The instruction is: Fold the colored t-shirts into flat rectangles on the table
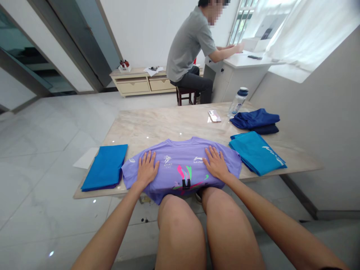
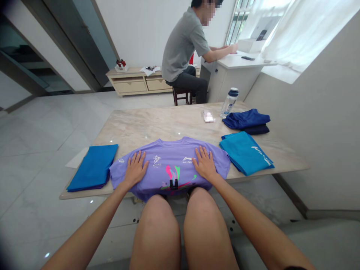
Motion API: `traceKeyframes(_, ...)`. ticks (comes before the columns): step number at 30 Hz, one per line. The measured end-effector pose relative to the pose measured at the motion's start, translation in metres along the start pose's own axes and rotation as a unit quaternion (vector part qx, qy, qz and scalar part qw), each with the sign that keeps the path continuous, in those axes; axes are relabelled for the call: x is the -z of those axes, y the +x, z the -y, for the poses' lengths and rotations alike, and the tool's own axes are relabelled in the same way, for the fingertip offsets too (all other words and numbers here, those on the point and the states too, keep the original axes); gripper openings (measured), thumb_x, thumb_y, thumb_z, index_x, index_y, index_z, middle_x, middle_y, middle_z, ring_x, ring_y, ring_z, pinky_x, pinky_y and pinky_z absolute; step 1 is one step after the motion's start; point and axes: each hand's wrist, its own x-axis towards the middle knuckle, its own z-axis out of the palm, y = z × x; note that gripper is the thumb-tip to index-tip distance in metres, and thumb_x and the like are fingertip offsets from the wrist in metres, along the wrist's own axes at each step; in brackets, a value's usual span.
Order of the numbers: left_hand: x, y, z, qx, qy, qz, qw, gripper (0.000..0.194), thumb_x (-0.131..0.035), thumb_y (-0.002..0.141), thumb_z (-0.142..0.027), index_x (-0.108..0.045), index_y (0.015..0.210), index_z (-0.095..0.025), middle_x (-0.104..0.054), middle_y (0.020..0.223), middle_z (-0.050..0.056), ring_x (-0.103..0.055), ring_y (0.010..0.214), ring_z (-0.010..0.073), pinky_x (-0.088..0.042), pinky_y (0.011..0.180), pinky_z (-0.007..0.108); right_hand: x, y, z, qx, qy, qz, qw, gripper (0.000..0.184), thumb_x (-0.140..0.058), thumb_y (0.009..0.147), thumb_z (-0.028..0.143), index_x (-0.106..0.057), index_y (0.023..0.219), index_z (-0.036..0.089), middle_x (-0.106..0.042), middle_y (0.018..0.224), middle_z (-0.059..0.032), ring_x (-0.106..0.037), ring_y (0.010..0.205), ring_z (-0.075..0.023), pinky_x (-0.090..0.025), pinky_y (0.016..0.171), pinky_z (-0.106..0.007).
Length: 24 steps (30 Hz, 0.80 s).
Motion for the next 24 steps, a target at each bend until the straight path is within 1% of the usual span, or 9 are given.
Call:
traceKeyframes(4,0.0,0.027,0.008,-0.01,0.009,-0.015,1.0,0.07,-0.035,0.113,-0.048,-0.041,0.175,-0.016,-0.03,0.184,0.018,-0.025,0.172,0.0411,-0.02,0.138,0.065,0.001,0.025,-0.009,0.014,-0.003,-0.017,1.0,0.071,-0.032,0.115,0.053,-0.039,0.176,0.017,-0.029,0.184,-0.016,-0.025,0.172,-0.0359,-0.022,0.138,-0.063)
traceKeyframes(10,-0.005,0.087,0.015,0.004,0.012,0.007,1.0,0.072,-0.032,0.113,-0.05,-0.037,0.177,-0.016,-0.024,0.186,0.015,-0.019,0.174,0.0398,-0.016,0.14,0.062,-0.005,0.092,-0.012,0.019,-0.007,-0.003,1.0,0.073,-0.03,0.115,0.054,-0.038,0.176,0.015,-0.027,0.185,-0.0158,-0.024,0.172,-0.0364,-0.021,0.138,-0.063)
traceKeyframes(13,-0.003,0.128,0.02,0.002,0.009,0.015,1.0,0.073,-0.03,0.113,-0.052,-0.036,0.177,-0.016,-0.024,0.187,0.015,-0.019,0.174,0.0383,-0.015,0.14,0.062,-0.006,0.135,-0.021,0.027,-0.011,-0.006,1.0,0.073,-0.03,0.115,0.055,-0.038,0.176,0.016,-0.029,0.185,-0.016,-0.025,0.172,-0.0361,-0.022,0.138,-0.064)
traceKeyframes(17,0.015,0.199,0.032,-0.017,-0.006,-0.001,1.0,0.074,-0.032,0.114,-0.054,-0.032,0.178,-0.016,-0.019,0.188,0.015,-0.014,0.175,0.0369,-0.009,0.141,0.063,0.003,0.214,-0.043,0.06,-0.007,-0.014,0.998,0.076,-0.028,0.116,0.057,-0.031,0.178,0.014,-0.024,0.186,-0.0173,-0.02,0.172,-0.0389,-0.018,0.136,-0.07)
traceKeyframes(19,0.024,0.227,0.033,-0.029,-0.021,0.003,0.999,0.076,-0.031,0.116,-0.055,-0.031,0.177,-0.011,-0.018,0.188,0.018,-0.012,0.175,0.0368,-0.007,0.14,0.062,0.005,0.246,-0.048,0.079,-0.004,-0.017,0.997,0.077,-0.028,0.116,0.058,-0.027,0.179,0.013,-0.021,0.187,-0.0171,-0.018,0.173,-0.0409,-0.014,0.135,-0.074)
traceKeyframes(20,0.026,0.233,0.03,-0.032,-0.025,0.007,0.999,0.076,-0.03,0.116,-0.054,-0.03,0.177,-0.007,-0.018,0.187,0.021,-0.012,0.175,0.037,-0.005,0.139,0.063,0.005,0.253,-0.047,0.088,-0.002,-0.022,0.996,0.077,-0.028,0.116,0.057,-0.026,0.179,0.012,-0.021,0.187,-0.0171,-0.017,0.172,-0.0416,-0.011,0.135,-0.076)
traceKeyframes(21,0.026,0.233,0.025,-0.031,-0.026,0.007,0.999,0.076,-0.03,0.117,-0.053,-0.03,0.176,-0.004,-0.019,0.186,0.023,-0.013,0.174,0.0368,-0.004,0.139,0.063,0.005,0.253,-0.043,0.096,0.001,-0.028,0.995,0.076,-0.028,0.117,0.055,-0.026,0.178,0.011,-0.021,0.187,-0.0173,-0.016,0.173,-0.0421,-0.008,0.134,-0.078)
traceKeyframes(22,0.025,0.225,0.018,-0.031,-0.025,0.001,0.999,0.075,-0.03,0.117,-0.05,-0.029,0.175,-0.002,-0.021,0.185,0.024,-0.015,0.174,0.0361,-0.002,0.139,0.062,0.005,0.244,-0.036,0.102,0.005,-0.036,0.994,0.075,-0.027,0.117,0.053,-0.026,0.178,0.01,-0.02,0.187,-0.0177,-0.015,0.173,-0.0422,-0.006,0.134,-0.078)
traceKeyframes(24,0.02,0.187,0.001,-0.041,-0.022,-0.026,0.999,0.072,-0.033,0.116,-0.045,-0.03,0.175,-0.003,-0.024,0.185,0.024,-0.018,0.174,0.0329,-0.001,0.141,0.057,0.005,0.203,-0.018,0.117,0.014,-0.049,0.992,0.071,-0.026,0.117,0.048,-0.028,0.178,0.01,-0.019,0.187,-0.0185,-0.012,0.174,-0.0407,-0.005,0.135,-0.076)
